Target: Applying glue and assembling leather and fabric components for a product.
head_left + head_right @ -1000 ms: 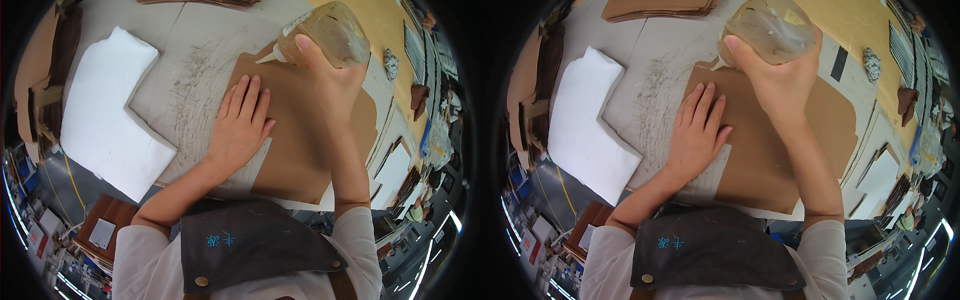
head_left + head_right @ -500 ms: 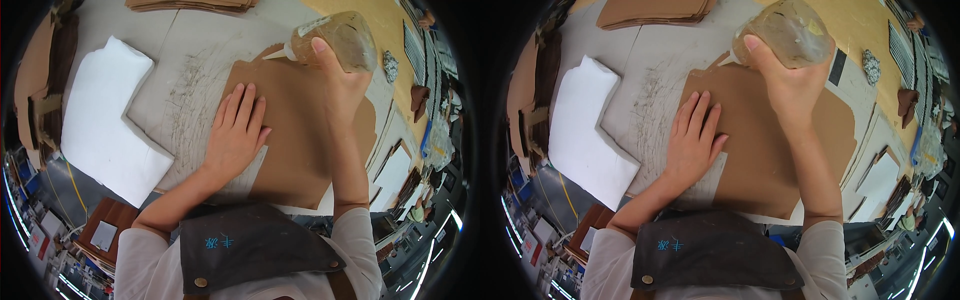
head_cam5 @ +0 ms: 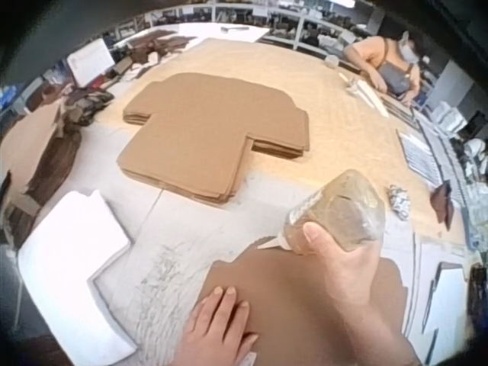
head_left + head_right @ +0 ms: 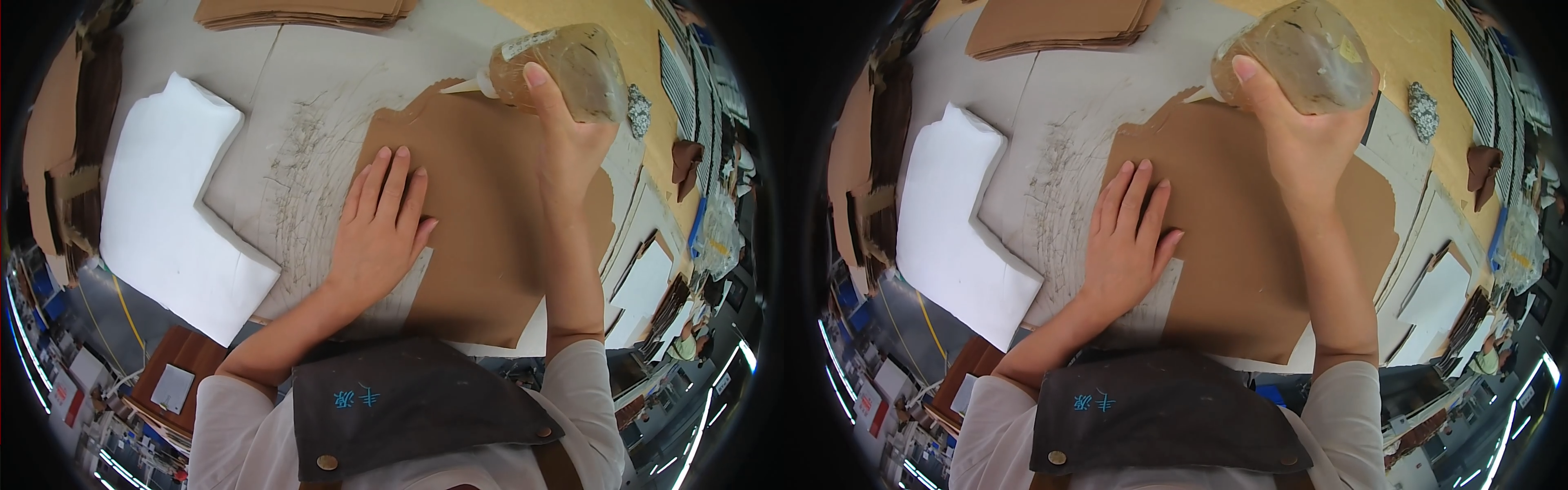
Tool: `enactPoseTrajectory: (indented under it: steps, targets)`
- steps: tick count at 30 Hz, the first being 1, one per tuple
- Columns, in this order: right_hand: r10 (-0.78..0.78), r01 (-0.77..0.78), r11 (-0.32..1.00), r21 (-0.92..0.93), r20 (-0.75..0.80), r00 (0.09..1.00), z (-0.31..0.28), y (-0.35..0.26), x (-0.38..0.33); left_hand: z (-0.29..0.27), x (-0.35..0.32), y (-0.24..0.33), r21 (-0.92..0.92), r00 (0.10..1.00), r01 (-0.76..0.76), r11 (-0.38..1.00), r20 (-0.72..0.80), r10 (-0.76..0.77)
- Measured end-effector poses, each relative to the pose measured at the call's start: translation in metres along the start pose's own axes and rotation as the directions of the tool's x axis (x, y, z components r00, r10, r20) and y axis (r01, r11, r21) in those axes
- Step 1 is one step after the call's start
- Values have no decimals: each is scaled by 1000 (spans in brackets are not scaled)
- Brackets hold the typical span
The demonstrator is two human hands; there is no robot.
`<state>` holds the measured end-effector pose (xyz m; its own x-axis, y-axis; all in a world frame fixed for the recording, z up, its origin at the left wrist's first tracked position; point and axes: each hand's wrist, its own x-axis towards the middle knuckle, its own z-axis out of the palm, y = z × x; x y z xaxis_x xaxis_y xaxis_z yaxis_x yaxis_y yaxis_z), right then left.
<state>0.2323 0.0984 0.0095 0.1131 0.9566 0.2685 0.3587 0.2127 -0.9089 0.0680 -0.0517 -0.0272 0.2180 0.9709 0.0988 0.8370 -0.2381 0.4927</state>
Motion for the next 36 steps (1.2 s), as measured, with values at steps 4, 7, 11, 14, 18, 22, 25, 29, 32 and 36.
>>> enactPoseTrajectory:
  steps: [4,7,11,14,18,22,25,29,32,36]
  targets:
    - [-15,15,1000,3,-4,1000,-4,1,2,0,0,0,-1,1000,-2,1000,-8,2]
    - [-24,24,1000,4,5,1000,-6,1,5,-2,1,2,9,1000,9,1000,5,-9]
    - [-57,58,998,-32,23,998,-12,2,8,-2,0,2,13,1000,7,1000,10,-7]
    - [-46,45,998,-36,-16,999,-17,4,8,-2,0,1,25,1000,9,1000,18,-9]
    - [-34,32,998,-45,-42,999,-25,9,7,-1,-1,0,31,1000,5,1000,10,-5]
    - [-52,48,997,-58,-55,997,-31,8,7,-1,-1,0,54,1000,6,998,12,-7]
    - [0,-1,1000,-27,-46,999,-28,5,5,-2,-1,0,67,1000,5,998,18,-6]
    - [98,-99,995,-7,-83,992,-17,-5,-2,0,-1,-1,80,1000,-7,997,20,5]
    - [112,-113,993,-15,-52,992,-21,-4,-1,-1,-1,-1,80,1000,-12,997,21,10]
    - [10,-19,995,-93,-102,995,-34,-1,-1,-1,-1,-1,77,1000,-10,997,18,8]
